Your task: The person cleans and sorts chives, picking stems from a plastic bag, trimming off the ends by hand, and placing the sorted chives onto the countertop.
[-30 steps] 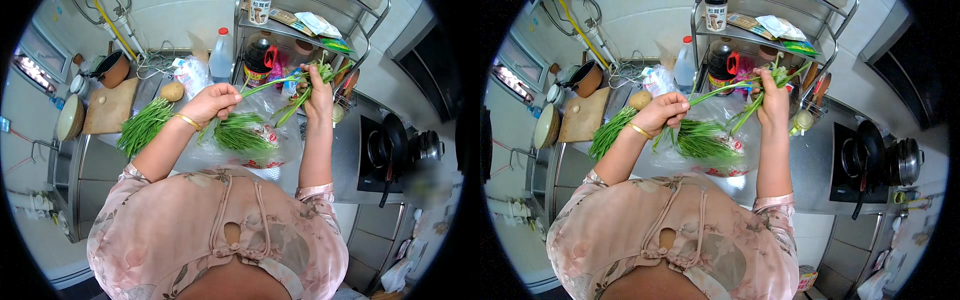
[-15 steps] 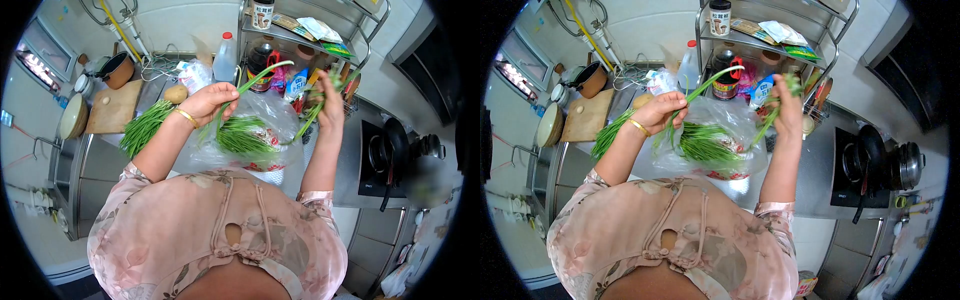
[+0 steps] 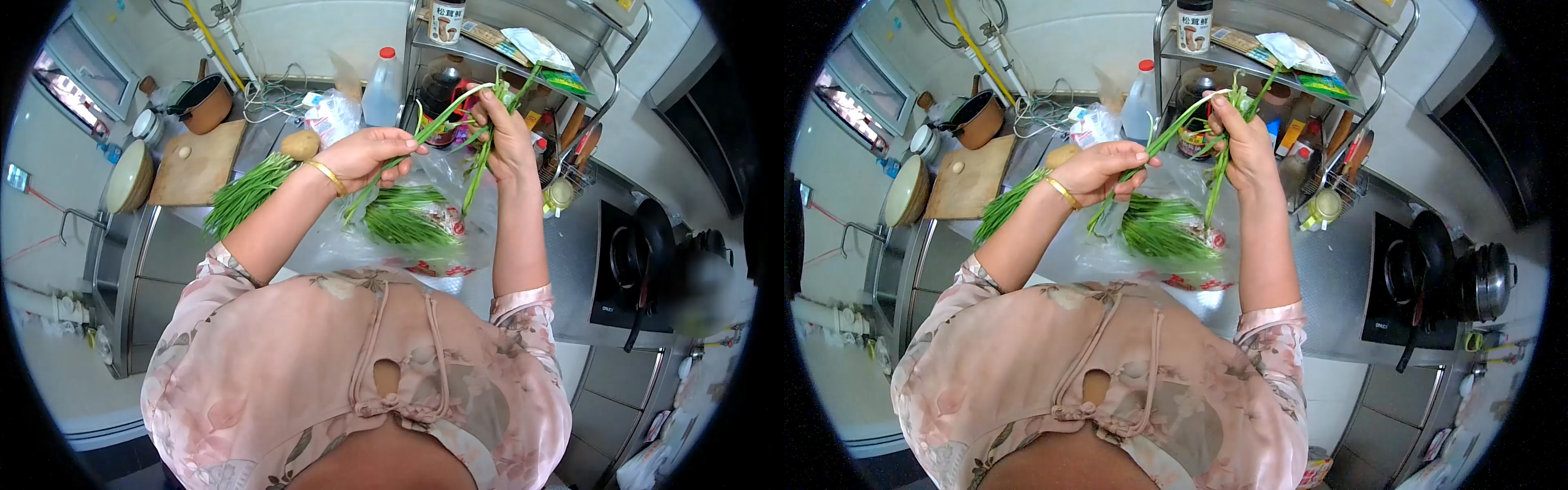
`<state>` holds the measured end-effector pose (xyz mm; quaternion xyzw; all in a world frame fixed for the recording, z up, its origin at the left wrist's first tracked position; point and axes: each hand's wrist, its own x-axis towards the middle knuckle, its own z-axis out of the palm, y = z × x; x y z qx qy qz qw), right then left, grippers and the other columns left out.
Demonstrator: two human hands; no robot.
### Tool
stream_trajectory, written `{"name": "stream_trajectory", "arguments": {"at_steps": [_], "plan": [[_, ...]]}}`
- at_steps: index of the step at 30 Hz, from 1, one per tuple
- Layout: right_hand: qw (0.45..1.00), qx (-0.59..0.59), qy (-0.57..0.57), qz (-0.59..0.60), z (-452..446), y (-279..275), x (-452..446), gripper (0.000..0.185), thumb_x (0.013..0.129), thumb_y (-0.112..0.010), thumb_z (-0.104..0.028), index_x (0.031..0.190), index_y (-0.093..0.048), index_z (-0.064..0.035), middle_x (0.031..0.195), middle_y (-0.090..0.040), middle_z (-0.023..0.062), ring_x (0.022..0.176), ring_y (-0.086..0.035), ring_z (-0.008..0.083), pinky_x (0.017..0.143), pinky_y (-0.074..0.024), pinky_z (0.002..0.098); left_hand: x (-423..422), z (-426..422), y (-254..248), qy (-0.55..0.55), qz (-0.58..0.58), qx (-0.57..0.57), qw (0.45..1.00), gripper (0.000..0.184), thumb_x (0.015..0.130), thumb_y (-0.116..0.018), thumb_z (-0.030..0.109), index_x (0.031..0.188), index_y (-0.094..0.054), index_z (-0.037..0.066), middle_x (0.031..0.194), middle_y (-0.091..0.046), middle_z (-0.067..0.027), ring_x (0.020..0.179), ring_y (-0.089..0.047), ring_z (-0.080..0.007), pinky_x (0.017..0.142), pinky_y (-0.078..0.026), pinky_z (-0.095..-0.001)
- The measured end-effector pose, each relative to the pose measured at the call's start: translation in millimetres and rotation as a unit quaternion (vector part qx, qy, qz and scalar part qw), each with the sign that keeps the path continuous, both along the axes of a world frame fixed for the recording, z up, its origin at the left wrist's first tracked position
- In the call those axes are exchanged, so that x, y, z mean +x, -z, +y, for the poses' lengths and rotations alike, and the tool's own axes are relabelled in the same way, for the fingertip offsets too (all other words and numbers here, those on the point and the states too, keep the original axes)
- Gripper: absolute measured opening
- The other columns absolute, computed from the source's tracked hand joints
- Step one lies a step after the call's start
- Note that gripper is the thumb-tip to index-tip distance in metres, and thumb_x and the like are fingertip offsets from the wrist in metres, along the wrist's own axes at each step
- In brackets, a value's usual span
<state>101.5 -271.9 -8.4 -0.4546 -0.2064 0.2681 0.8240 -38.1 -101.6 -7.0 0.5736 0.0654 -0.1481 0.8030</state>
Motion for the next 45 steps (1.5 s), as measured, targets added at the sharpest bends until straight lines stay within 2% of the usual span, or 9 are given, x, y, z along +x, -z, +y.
{"name": "stream_trajectory", "arguments": {"at_steps": [7, 13, 14, 25, 30, 33, 38, 42, 45], "plan": [[1.0, 0.021, 0.011, -0.02, 6.6, 4.2, 9.2, 0.02, 0.08, -0.06, -0.021, 0.089, -0.059, -0.0038, 0.062, -0.042, -0.0037, 0.054, -0.036, 0.0061, 0.047, -0.0273, 0.0197, 4.0, -5.2, -5.7, -0.008, 0.033, -0.002, 0.999, 0.026, 0.087, -0.051, 0.025, 0.102, -0.053, 0.004, 0.066, -0.05, 0.0003, 0.051, -0.043, -0.0069, 0.048, -0.035, -0.0227], [0.995, -0.059, 0.012, -0.083, 12.6, -1.8, -3.9, 0.014, 0.077, -0.064, -0.018, 0.081, -0.059, -0.0054, 0.061, -0.046, -0.0041, 0.051, -0.039, 0.0047, 0.043, -0.0275, 0.0194, 17.6, -6.1, -1.2, -0.068, 0.005, -0.059, 0.996, 0.023, 0.087, -0.051, 0.024, 0.098, -0.052, 0.004, 0.09, -0.061, -0.01, 0.079, -0.062, -0.0193, 0.063, -0.052, -0.0303], [0.993, -0.075, 0.012, -0.096, 15.3, -0.4, -5.4, 0.014, 0.077, -0.064, -0.019, 0.082, -0.06, -0.0057, 0.061, -0.044, -0.0045, 0.052, -0.038, 0.0045, 0.044, -0.0268, 0.0192, 20.0, -6.1, -1.1, -0.069, -0.007, -0.051, 0.996, 0.025, 0.087, -0.05, 0.025, 0.1, -0.052, 0.004, 0.098, -0.06, -0.0129, 0.087, -0.061, -0.0234, 0.067, -0.053, -0.0339], [0.978, -0.141, 0.041, -0.149, 31.9, -0.8, -2.7, 0.018, 0.076, -0.065, -0.021, 0.083, -0.06, -0.0042, 0.064, -0.05, -0.0032, 0.055, -0.043, 0.0058, 0.047, -0.033, 0.0211, 39.2, 7.1, -12.6, -0.014, -0.007, 0.023, 1.0, 0.029, 0.088, -0.048, 0.024, 0.106, -0.048, 0.002, 0.098, -0.058, -0.0128, 0.086, -0.06, -0.0225, 0.073, -0.052, -0.0372], [0.992, -0.088, 0.026, -0.083, 7.6, 8.8, 22.4, 0.019, 0.077, -0.064, -0.024, 0.084, -0.06, -0.0067, 0.061, -0.044, -0.0046, 0.052, -0.037, 0.0048, 0.045, -0.0258, 0.0203, 46.3, 35.2, -31.0, -0.148, -0.04, 0.035, 0.988, 0.023, 0.089, -0.045, 0.02, 0.103, -0.047, 0.002, 0.104, -0.057, -0.0142, 0.095, -0.058, -0.0243, 0.076, -0.051, -0.0403], [0.98, -0.157, 0.033, -0.115, -7.9, 10.6, 8.6, 0.019, 0.077, -0.065, -0.024, 0.083, -0.06, -0.0067, 0.062, -0.045, -0.0048, 0.052, -0.036, 0.0047, 0.045, -0.0249, 0.0206, 44.3, 48.0, -43.1, -0.217, -0.043, 0.02, 0.975, 0.023, 0.09, -0.043, 0.019, 0.104, -0.046, 0.001, 0.106, -0.056, -0.0153, 0.097, -0.057, -0.0262, 0.078, -0.051, -0.042], [0.948, -0.236, -0.035, -0.212, -13.3, 12.8, -25.5, 0.024, 0.075, -0.066, -0.015, 0.094, -0.06, -0.0006, 0.081, -0.06, 0.0005, 0.073, -0.053, 0.009, 0.068, -0.0426, 0.0232, 51.3, 67.5, -40.3, -0.251, -0.06, -0.015, 0.966, 0.024, 0.091, -0.04, 0.018, 0.107, -0.041, 0.0, 0.109, -0.053, -0.0187, 0.098, -0.056, -0.0286, 0.082, -0.05, -0.0448], [0.935, -0.201, -0.064, -0.284, 1.6, -0.2, -53.7, 0.023, 0.075, -0.066, -0.016, 0.09, -0.061, 0.0006, 0.077, -0.06, -0.0003, 0.07, -0.051, 0.0075, 0.064, -0.0418, 0.0229, 51.5, 63.6, -42.1, -0.29, -0.063, -0.019, 0.955, 0.024, 0.091, -0.039, 0.018, 0.107, -0.039, 0.0, 0.108, -0.052, -0.0199, 0.098, -0.056, -0.0287, 0.081, -0.05, -0.046], [0.868, -0.32, -0.068, -0.373, 26.9, -3.5, -52.4, 0.025, 0.075, -0.064, -0.019, 0.09, -0.061, 0.0004, 0.074, -0.06, 0.0007, 0.066, -0.051, 0.0077, 0.061, -0.0415, 0.024, 51.7, 59.9, -42.6, -0.288, -0.079, -0.011, 0.954, 0.023, 0.091, -0.039, 0.017, 0.106, -0.04, -0.001, 0.108, -0.052, -0.0196, 0.098, -0.056, -0.0288, 0.08, -0.051, -0.0458]]}}
